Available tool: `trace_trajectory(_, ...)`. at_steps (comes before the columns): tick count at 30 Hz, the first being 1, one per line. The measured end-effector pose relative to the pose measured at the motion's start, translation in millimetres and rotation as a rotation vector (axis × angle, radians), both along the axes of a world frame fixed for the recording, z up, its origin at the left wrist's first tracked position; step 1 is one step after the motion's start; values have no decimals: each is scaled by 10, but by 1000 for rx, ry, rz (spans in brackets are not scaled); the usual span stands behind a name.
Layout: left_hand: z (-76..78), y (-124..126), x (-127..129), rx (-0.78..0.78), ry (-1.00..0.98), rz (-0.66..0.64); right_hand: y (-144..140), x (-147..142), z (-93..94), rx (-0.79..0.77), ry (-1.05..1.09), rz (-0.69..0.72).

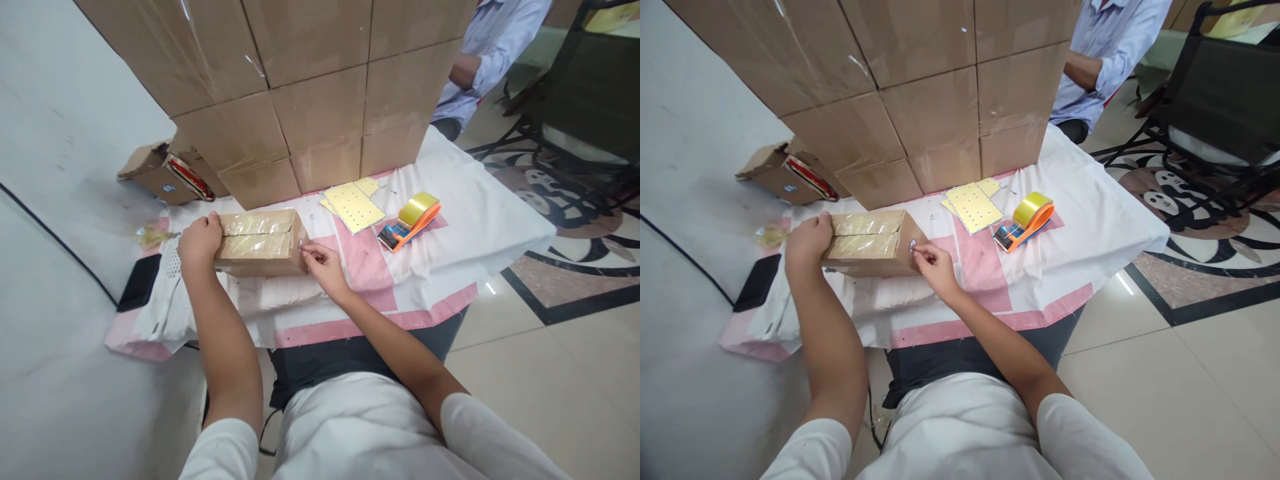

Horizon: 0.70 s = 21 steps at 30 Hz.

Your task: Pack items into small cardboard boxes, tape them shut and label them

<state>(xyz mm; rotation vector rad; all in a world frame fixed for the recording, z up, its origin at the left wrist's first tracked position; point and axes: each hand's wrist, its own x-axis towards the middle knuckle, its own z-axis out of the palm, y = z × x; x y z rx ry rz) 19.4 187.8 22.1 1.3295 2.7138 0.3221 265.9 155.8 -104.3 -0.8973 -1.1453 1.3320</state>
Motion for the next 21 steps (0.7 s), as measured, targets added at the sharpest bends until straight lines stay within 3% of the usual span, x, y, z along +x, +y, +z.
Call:
trace_trajectory(9, 21, -9, 41, -18, 16, -1, 22, -95, -19, 120, 24, -145)
trace_trajectory(15, 8, 42, 31, -43, 42, -18, 45, -150, -58, 34, 20, -88)
trace_trajectory(21, 15, 52, 9, -45, 21, -12, 73, -77, 16, 5, -9, -48)
